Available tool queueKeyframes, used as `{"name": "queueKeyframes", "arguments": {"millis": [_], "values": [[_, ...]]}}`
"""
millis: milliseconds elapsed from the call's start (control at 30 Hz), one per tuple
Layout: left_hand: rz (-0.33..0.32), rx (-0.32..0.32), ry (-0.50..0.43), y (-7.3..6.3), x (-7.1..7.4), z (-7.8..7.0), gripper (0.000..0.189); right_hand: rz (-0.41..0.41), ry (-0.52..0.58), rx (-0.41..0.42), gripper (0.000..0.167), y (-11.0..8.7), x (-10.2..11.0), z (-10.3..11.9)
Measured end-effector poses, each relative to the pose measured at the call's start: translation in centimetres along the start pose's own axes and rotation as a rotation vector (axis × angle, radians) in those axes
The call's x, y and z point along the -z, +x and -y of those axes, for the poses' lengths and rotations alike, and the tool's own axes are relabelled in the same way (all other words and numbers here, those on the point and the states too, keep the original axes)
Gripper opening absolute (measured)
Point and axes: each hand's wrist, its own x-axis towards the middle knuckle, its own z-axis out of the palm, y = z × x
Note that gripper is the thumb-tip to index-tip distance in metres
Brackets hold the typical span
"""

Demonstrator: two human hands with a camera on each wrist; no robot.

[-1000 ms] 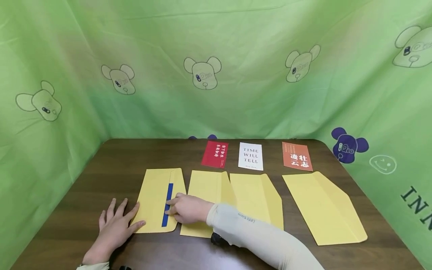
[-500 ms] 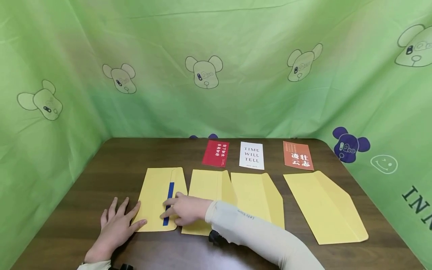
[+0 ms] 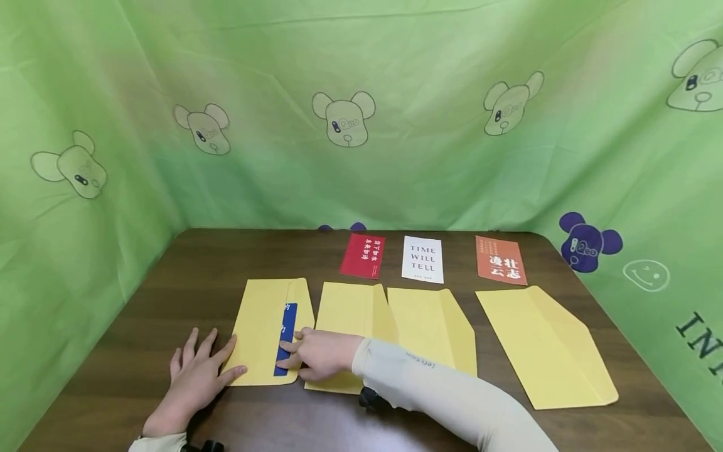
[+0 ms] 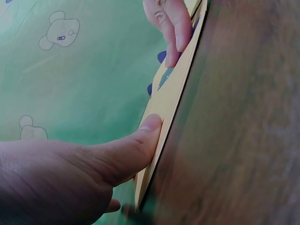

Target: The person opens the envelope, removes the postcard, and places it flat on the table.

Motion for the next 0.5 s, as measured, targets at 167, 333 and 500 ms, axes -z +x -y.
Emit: {"name": "queueKeyframes", "arguments": {"millis": [167, 333, 500], "values": [[0.005, -0.005, 0.005, 0.1, 0.1, 0.1, 0.070, -0.034, 0.104, 0.003, 0.038, 0.0, 0.1, -0.5], [0.001, -0.009, 0.005, 0.2, 0.0, 0.0, 0.070, -0.050, 0.254, -0.007, 0.030, -0.1, 0.3, -1.1], [0.013, -0.003, 0.011, 0.0, 0.1, 0.0, 0.071, -0.063, 0.531, -0.073, 0.026, -0.2, 0.3, -1.8]]}}
